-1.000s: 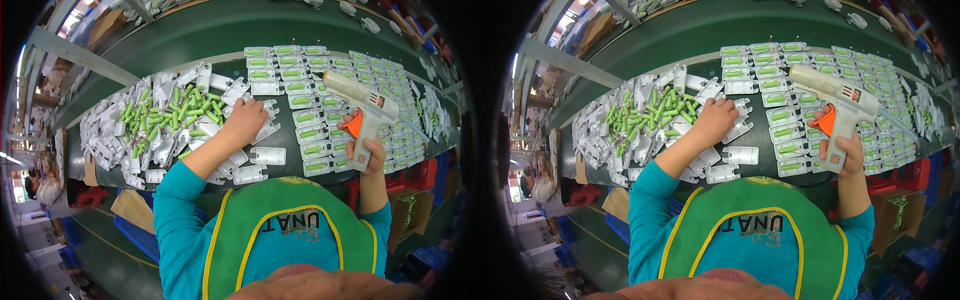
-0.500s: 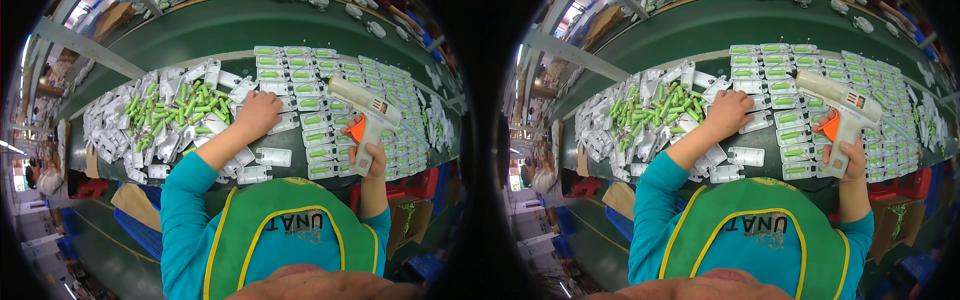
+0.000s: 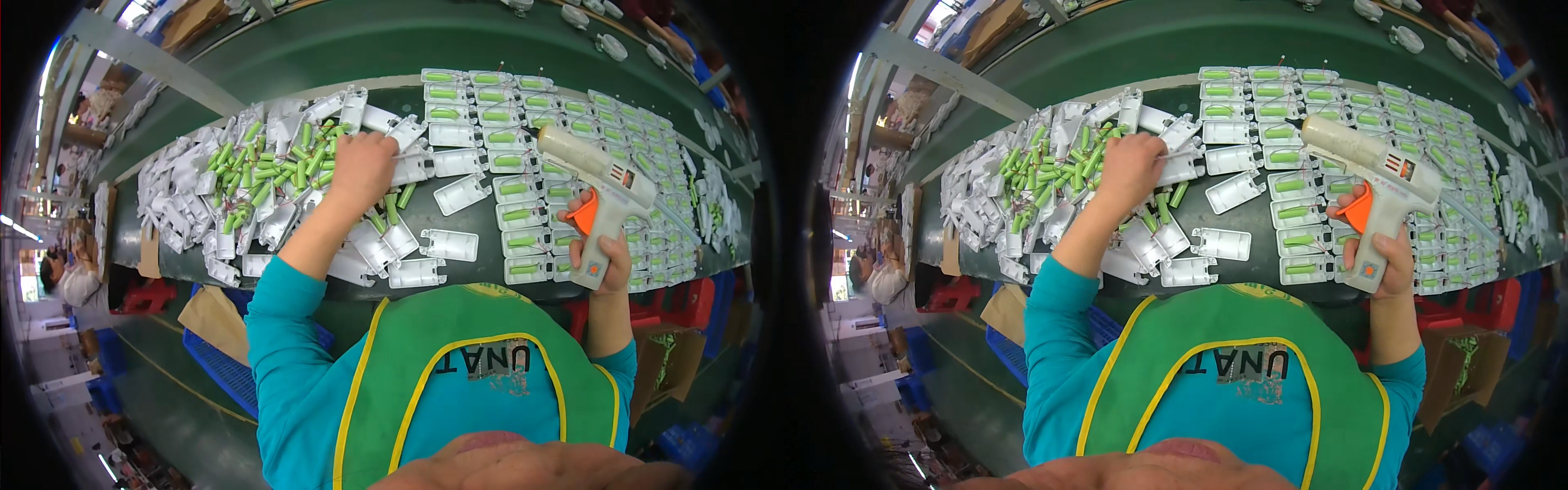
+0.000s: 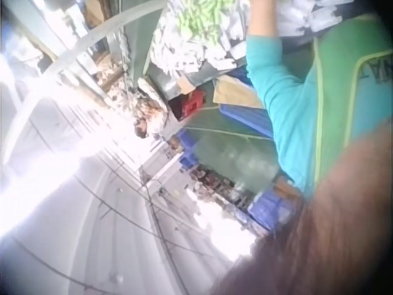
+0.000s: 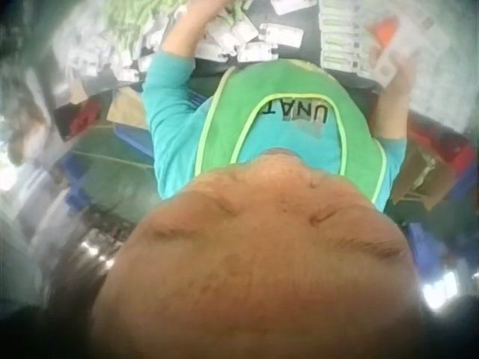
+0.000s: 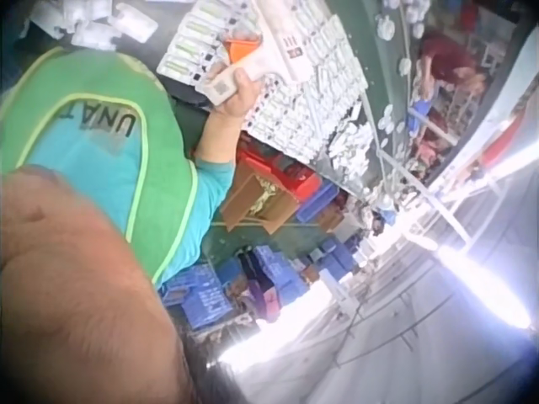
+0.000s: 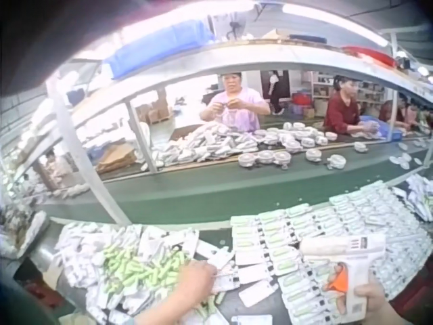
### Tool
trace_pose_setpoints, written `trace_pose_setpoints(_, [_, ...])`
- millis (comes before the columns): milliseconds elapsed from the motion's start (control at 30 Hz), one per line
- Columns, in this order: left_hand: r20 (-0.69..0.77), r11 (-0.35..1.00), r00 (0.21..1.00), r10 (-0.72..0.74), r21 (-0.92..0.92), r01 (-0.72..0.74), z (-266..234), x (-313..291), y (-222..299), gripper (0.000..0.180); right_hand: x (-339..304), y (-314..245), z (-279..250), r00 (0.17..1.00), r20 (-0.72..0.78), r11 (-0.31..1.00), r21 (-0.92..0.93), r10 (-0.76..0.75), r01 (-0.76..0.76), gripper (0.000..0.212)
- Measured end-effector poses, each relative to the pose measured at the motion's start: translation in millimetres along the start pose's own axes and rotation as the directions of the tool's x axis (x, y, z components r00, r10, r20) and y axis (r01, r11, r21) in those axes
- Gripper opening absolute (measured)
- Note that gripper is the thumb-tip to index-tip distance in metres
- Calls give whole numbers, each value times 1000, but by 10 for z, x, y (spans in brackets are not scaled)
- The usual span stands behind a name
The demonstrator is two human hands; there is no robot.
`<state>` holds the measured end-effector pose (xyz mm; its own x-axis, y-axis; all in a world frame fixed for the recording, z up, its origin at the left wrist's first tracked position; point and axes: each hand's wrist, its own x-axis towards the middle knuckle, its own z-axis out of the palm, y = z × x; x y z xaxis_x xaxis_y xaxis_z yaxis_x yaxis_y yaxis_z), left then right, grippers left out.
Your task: Assembling electronic components into plastic housings using a hot glue gun.
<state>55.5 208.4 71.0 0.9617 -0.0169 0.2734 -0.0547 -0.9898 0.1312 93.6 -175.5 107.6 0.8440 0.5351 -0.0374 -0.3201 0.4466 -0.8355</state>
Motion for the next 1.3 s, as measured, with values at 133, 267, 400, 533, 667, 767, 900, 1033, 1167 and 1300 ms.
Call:
trace_pose_setpoints(133, [75,955,996,-37,-292,57,-123,-22,191,7,-86,16,-43,1000,-3,1000,-1,-10,10,69])
trace_pose_setpoints(267, [168,939,978,127,-337,-64,153,-165,695,8,-144,24,-26,1000,-21,1000,7,-21,21,68])
trace_pose_setpoints(400, [153,959,974,165,-255,-123,373,-287,900,5,-214,6,-19,999,-9,999,-1,-36,36,67])
trace_pose_setpoints(533, [82,978,983,167,-139,-155,426,-218,866,8,-247,14,-39,999,-15,999,1,-46,46,66])
trace_pose_setpoints(667, [26,981,984,176,-85,-174,416,-110,814,15,-247,20,-40,998,-30,999,9,-49,49,66])
trace_pose_setpoints(767, [80,977,981,177,-135,-166,358,-174,901,22,-238,30,-47,999,-23,999,31,-42,43,67])
trace_pose_setpoints(900, [192,990,976,107,-111,-87,409,-234,913,29,-234,30,-45,999,-36,999,22,-27,28,67])
trace_pose_setpoints(1033, [104,985,984,145,-113,-133,428,-210,905,29,-213,44,-71,999,-25,999,29,-20,21,67])
trace_pose_setpoints(1167, [46,971,978,203,-139,-195,490,-128,852,30,-211,45,-43,1000,-25,998,55,-19,21,67])
trace_pose_setpoints(1300, [73,960,965,251,-145,-238,523,-64,801,27,-173,70,-37,1000,-17,999,42,-6,7,67])
